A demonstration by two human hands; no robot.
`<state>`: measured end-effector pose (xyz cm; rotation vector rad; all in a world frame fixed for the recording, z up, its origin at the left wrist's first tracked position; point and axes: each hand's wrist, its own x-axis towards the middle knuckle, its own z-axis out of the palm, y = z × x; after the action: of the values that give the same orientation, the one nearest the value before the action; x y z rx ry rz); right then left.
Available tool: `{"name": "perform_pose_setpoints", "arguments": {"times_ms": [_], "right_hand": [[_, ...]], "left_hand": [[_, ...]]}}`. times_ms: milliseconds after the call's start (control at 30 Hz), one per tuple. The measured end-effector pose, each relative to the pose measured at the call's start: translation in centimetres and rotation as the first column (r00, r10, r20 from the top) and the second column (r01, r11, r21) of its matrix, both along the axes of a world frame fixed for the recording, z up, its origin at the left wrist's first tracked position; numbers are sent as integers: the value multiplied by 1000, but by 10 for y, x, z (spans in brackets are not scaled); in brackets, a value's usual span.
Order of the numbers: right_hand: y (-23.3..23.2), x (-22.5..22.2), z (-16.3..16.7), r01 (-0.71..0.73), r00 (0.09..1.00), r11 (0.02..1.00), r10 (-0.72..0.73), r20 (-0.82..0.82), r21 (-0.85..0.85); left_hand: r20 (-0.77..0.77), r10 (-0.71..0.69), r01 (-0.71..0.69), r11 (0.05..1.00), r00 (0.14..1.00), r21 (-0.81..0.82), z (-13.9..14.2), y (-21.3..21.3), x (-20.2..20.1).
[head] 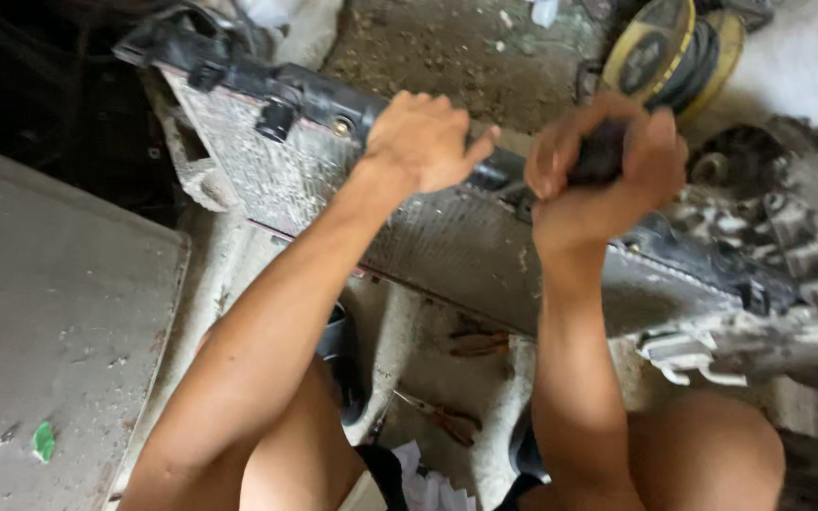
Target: The person uses pliers to remove a plastic clip from a car radiator, then uses a screwdriver to pry and remove additional clips along the top edge. The radiator remains on the floor throughout the clip.
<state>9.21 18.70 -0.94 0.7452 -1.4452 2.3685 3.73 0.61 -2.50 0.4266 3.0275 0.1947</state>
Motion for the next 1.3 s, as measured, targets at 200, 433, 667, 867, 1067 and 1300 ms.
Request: {"name": "perform_pose_setpoints", "arguments": {"times_ms": [200,433,667,867,1067,1300], "right_hand": [[17,-54,9,-68,978,986,96,185,-151],[22,-91,1,-23,970,998,38,241,-61],[23,-106,2,15,950,1000,-9,313,-19],[27,-133,1,24,865,999,-8,501,-24],[42,-150,-10,57,773,998,-29,634,-24],[36,-86,37,-92,951,996,84,298,12]], "left_hand": [[20,6,-5,1000,1000,-16,4,3,2],[105,16,-13,1000,994,-26,9,8,3],[-16,0,0,1000,1000,1,1,10,0],[-36,5,-5,1000,999,13,-4,12,-2],[13,14,-14,1000,1000,-1,8,14,10],[20,12,-13,999,1000,36,22,11,14]]}}
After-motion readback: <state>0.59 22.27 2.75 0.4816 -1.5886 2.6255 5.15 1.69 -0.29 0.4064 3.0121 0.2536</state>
